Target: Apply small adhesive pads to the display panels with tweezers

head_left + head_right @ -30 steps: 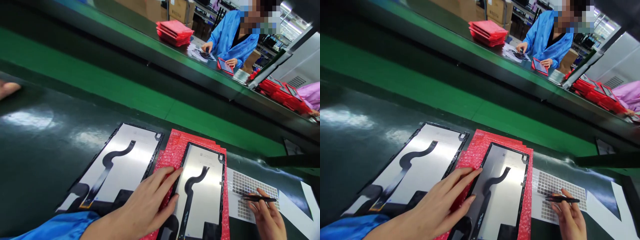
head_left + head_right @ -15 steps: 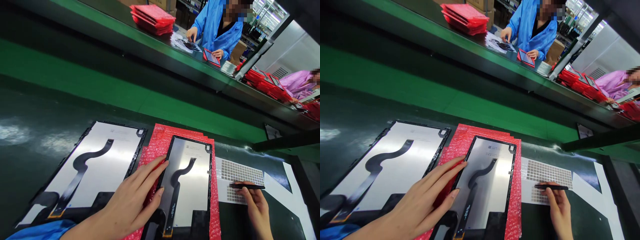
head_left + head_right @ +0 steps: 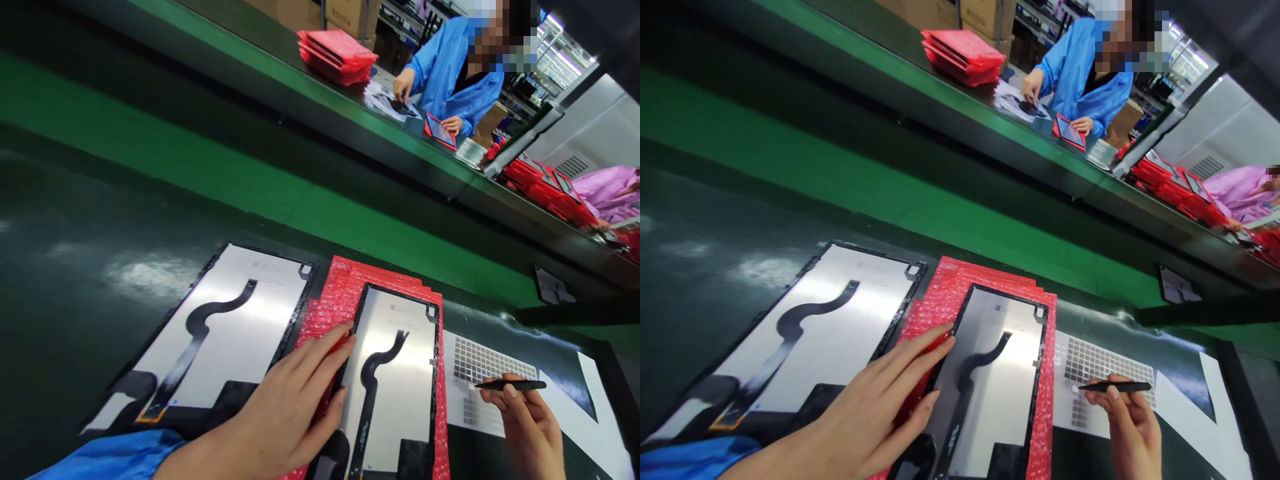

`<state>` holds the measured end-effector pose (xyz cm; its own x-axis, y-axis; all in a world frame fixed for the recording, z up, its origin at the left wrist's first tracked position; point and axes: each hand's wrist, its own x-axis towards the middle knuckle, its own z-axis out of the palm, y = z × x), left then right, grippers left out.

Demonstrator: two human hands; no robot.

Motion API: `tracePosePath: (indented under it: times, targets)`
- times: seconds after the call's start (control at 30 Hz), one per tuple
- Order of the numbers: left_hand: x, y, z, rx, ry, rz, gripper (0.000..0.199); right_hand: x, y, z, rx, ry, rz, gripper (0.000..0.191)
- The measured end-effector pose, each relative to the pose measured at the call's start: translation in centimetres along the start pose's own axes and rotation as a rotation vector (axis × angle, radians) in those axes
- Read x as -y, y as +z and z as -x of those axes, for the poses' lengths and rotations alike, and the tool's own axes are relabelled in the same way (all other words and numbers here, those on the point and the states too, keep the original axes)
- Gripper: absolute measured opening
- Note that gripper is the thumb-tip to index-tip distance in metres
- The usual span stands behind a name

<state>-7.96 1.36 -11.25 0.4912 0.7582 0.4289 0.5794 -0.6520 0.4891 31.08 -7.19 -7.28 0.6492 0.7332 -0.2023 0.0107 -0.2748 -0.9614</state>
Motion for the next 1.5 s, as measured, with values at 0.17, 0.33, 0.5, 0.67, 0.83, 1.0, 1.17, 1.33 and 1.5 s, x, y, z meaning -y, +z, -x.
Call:
tracePosePath:
  times: [0.17,0.33,0.5,0.67,0.83,1.0,1.17,1.33,1.5]
  targets:
    - [-0.6,-0.5,-0.5,-0.033,0.037,-0.060,0.055,4.4,7.9,0.9,0.098,-0.014,0.008,0.052]
    - [-0.7,-0.6,-0.5,-0.003,0.039,-0.090,0.057,6.6,16.4,2.6,0.356,-0.150,0.025,0.038]
    - [-0.5,-0.4,-0.5,0.025,0.005,-0.077,0.062,5.0,18.9,2.9,0.463,-0.104,0.035,0.034]
    - [-0.6,-0.5,-0.6,0.039,0.002,-0.059,0.064,2.9,18.0,2.1,0.489,-0.066,0.081,0.035]
    - [-0.6,-0.6,-0.6,0.054,0.003,-0.095,0.064,2.9,18.1,2.0,0.521,-0.093,0.099,0.030]
    - [-0.6,-0.6,-0.8,0.050,0.005,-0.127,0.064,3.2,18.1,2.2,0.532,-0.103,0.120,0.029]
    - [-0.6,-0.8,-0.8,0.047,0.005,-0.115,0.065,3.3,18.2,2.2,0.538,-0.108,0.126,0.027]
    - [-0.6,-0.8,-0.9,0.055,0.010,-0.096,0.067,3.4,18.3,2.3,0.543,-0.116,0.132,0.027]
    - [-0.5,-0.9,-0.9,0.055,-0.012,-0.043,0.067,3.5,18.5,2.4,0.543,-0.118,0.103,0.024]
